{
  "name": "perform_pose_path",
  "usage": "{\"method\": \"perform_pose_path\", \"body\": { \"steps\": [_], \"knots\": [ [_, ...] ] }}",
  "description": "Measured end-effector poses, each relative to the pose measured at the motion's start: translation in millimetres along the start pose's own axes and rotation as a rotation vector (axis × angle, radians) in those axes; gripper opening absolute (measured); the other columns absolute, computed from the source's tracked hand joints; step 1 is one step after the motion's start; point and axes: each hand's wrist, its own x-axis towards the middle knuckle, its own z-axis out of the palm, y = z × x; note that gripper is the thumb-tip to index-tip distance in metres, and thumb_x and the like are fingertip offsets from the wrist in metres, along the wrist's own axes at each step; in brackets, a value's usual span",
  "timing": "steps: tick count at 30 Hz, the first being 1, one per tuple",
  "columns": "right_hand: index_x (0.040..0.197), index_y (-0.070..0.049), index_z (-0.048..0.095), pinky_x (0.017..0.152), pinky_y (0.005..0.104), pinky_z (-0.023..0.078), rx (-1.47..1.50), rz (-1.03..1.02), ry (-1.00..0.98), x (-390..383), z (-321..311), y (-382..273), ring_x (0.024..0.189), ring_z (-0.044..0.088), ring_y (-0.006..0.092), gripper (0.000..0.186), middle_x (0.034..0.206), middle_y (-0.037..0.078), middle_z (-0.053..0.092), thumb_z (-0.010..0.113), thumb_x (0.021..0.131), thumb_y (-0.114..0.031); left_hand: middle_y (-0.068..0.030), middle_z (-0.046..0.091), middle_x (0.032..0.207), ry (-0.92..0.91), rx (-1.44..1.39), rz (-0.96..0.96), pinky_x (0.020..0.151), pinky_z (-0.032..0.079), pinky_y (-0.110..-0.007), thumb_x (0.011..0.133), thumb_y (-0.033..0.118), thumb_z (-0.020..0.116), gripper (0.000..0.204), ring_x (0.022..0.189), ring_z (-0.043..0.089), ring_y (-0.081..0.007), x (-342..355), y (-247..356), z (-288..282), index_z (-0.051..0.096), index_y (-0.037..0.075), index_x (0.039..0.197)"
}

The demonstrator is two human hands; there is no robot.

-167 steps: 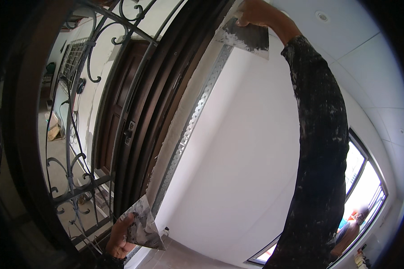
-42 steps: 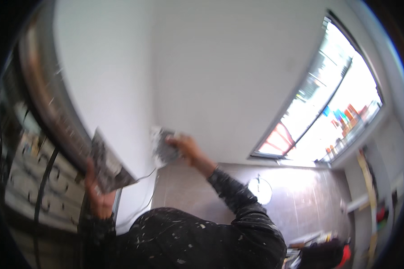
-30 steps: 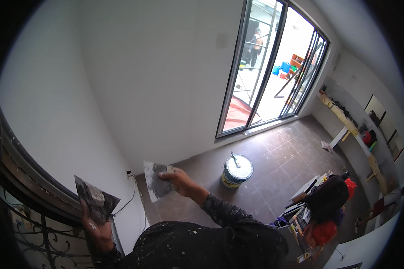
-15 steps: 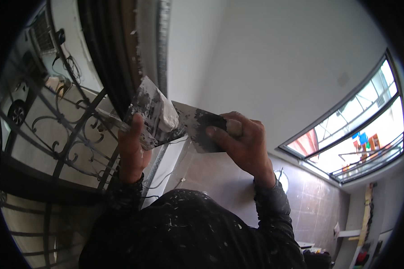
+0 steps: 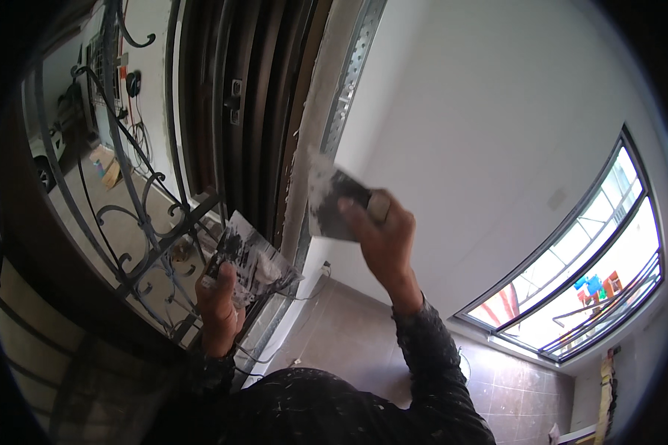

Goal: The person applies plaster to the wall around a window frame using a trowel and a smaller scraper. They repeatedly transfer plaster from the trowel to the scraper and smooth the surface along the frame edges.

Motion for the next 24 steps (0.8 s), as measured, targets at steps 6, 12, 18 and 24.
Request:
{"method": "perform_pose_path", "body": {
  "steps": [6, 12, 18, 24],
  "knots": [
    [0.09, 0.001, 0.067, 0.057, 0.0217, 0.045, 0.374, -0.021, 0.109, 55.9, 26.3, 13.0, 0.065, 0.053, 0.0038, 0.023, 0.073, -0.002, 0.062, 0.076, 0.087, -0.02, -0.006, 0.067, 0.096, 0.053, 0.032, 0.03, 0.078, 0.048, -0.029, 0.1, 0.025, 0.059, 0.032, 0.087, 0.061, -0.0121, -8.7, 0.4, -9.8, 0.063, -0.004, 0.112],
    [0.091, -0.001, 0.067, 0.056, 0.0203, 0.044, 0.434, -0.008, 0.081, 75.7, 36.6, 9.9, 0.063, 0.052, 0.0035, 0.023, 0.073, -0.003, 0.06, 0.077, 0.087, -0.021, -0.0076, 0.067, 0.104, 0.122, 0.057, 0.064, 0.083, 0.049, -0.03, 0.099, 0.02, 0.06, 0.03, 0.093, 0.062, -0.0139, -16.1, -8.5, -14.7, 0.062, -0.004, 0.117],
    [0.09, 0.0, 0.067, 0.057, 0.0209, 0.044, 0.448, 0.024, 0.088, 82.7, 44.0, 12.3, 0.064, 0.052, 0.0034, 0.024, 0.074, -0.004, 0.06, 0.077, 0.087, -0.021, -0.0057, 0.065, 0.107, 0.083, -0.033, -0.039, 0.087, 0.049, -0.031, 0.097, 0.017, 0.064, 0.03, 0.096, 0.062, -0.0138, -20.3, -4.8, -14.0, 0.06, -0.002, 0.119],
    [0.089, 0.001, 0.067, 0.061, 0.0208, 0.043, 0.434, -0.028, 0.103, 91.3, 53.0, 14.8, 0.068, 0.051, 0.0036, 0.024, 0.074, -0.004, 0.059, 0.076, 0.087, -0.02, -0.004, 0.065, 0.087, 0.124, 0.04, -0.007, 0.073, 0.046, -0.028, 0.098, 0.028, 0.063, 0.03, 0.078, 0.058, -0.0109, -22.7, -0.8, 1.8, 0.066, -0.002, 0.102]
  ]
}}
